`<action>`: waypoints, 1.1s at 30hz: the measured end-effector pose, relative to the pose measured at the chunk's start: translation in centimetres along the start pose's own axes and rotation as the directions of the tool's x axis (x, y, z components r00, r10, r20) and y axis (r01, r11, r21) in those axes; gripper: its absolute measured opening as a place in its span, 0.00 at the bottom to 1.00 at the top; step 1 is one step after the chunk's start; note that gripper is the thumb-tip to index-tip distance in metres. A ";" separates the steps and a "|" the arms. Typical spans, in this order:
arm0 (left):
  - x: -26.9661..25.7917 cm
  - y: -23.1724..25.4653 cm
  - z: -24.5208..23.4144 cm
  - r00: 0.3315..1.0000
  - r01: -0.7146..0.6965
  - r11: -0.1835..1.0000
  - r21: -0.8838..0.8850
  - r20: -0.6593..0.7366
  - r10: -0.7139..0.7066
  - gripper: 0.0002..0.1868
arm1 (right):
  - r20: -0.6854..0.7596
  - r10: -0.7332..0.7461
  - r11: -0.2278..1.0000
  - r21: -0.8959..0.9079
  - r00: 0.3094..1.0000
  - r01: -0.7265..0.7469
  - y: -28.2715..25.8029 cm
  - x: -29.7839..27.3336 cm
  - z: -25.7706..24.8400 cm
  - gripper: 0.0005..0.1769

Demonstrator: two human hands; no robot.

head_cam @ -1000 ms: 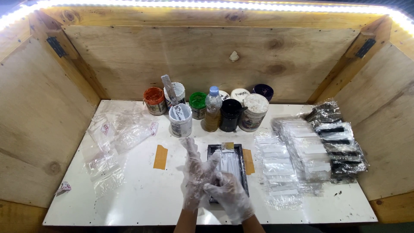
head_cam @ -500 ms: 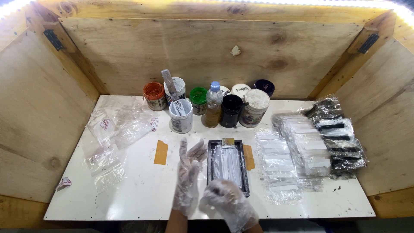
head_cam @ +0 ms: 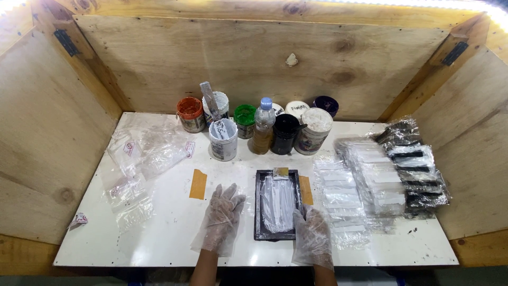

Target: The person repeatedly places a clear plastic sheet onto a screen printing frame, uses a yellow squeegee to spread white ink across the screen, and then removes the sheet. This cycle is repeated multiple times throughout the clip.

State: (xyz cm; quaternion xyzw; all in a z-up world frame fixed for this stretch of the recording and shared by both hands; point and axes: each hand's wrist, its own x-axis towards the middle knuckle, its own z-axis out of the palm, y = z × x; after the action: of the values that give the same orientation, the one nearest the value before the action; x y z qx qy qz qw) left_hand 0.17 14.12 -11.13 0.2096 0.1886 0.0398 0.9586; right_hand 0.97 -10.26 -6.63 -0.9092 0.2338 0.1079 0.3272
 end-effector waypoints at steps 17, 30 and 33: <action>0.5 2.5 2.2 0.940 0.275 0.961 -0.039 -0.202 -0.277 0.35 | -0.223 -0.009 0.999 0.048 0.975 0.020 2.4 2.3 -5.5 0.21; -0.6 1.4 1.2 0.970 -0.031 0.996 0.087 -0.239 0.051 0.39 | -0.239 -0.048 0.999 0.011 0.970 0.052 -1.1 -1.0 -4.0 0.17; 1.5 0.5 -2.0 0.959 -0.280 0.901 0.331 0.131 0.250 0.44 | -0.109 -0.026 0.998 0.061 0.994 0.033 -2.4 -1.6 -1.8 0.16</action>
State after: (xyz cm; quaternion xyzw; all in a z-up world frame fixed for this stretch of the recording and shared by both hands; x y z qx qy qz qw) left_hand 0.76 15.63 -13.13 0.4000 0.1210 0.1272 0.8996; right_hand 0.85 -9.28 -3.40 -0.9063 0.2410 0.0464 0.3440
